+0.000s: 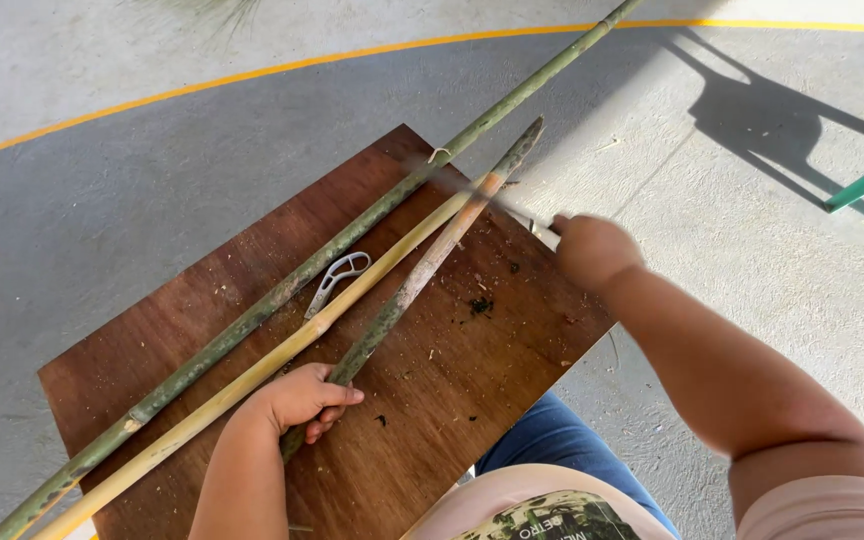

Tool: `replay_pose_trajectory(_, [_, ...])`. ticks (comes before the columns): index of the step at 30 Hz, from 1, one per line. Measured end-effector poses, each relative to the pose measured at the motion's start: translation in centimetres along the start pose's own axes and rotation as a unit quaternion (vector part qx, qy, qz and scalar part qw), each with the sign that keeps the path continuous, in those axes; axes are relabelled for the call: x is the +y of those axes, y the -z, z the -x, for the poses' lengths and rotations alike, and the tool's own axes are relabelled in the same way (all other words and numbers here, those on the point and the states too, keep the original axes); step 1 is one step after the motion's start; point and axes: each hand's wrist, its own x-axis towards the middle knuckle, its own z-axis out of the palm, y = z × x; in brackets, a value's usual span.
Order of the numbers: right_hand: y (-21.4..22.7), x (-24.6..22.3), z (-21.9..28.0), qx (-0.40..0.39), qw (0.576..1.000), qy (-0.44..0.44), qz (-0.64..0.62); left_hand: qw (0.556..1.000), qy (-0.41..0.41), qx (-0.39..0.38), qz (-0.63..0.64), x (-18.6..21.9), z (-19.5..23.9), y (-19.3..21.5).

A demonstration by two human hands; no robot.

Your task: Shaving and smoothing bamboo poles using a machete on a wooden surface.

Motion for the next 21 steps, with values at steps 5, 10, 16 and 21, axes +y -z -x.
replay_pose_trajectory(5, [1.0,-3.8,4.1,-0.07,0.997,-0.034,-0.008,1.0,0.0,-0.004,0.003,0.5,0.6,-0.3])
replay_pose_trajectory(10, [-0.6,-4.8,5.1,-0.101,0.988,0.104,0.059,0.998,0.045,0.012,0.03,0.1,0.8,0.1])
replay_pose_trajectory(16, [0.8,-5.2,4.3,-0.012,0.999,-0.02,-0.031,0.997,-0.009,-0.067,0.039,0.0,0.4,1.5])
replay_pose_trajectory(21, [-1.2,-6.3,5.0,-0.021,0.998,0.065,0.004,0.99,0.005,-0.085,0.115,0.4,1.7,1.3])
